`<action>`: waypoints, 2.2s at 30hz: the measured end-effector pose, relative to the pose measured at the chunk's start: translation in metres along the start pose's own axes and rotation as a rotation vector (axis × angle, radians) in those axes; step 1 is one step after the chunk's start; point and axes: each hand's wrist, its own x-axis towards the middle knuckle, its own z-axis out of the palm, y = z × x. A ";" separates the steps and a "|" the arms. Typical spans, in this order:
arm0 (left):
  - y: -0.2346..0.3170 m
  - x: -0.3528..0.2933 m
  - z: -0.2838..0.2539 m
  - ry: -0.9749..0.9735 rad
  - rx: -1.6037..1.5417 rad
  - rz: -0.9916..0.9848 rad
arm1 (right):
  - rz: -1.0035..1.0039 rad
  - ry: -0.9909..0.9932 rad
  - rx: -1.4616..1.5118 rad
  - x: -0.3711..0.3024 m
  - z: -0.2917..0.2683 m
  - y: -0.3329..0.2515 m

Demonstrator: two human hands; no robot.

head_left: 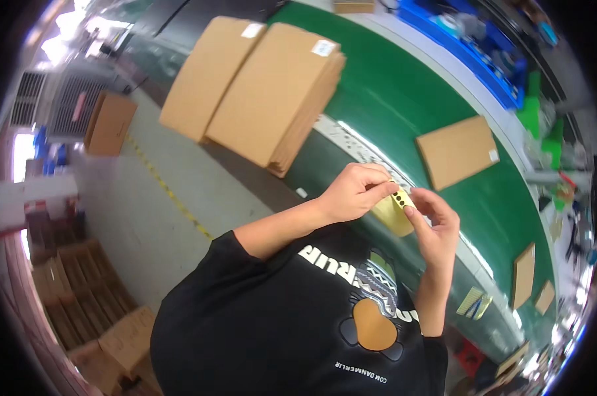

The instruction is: The person peels circular stickers from a sheet, takes cardboard boxes from a conveyor belt, applies a sticker onto each box by hand, and stacks the boxes.

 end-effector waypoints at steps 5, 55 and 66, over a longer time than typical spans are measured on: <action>0.004 0.025 0.043 -0.163 -0.302 -0.143 | 0.098 0.196 0.066 -0.031 -0.036 0.009; -0.020 0.045 0.049 -0.373 -0.026 -0.027 | -0.396 0.240 -0.608 -0.010 -0.029 0.022; -0.165 0.166 0.045 -0.139 -0.198 -0.545 | 0.010 0.554 0.105 0.016 -0.074 0.102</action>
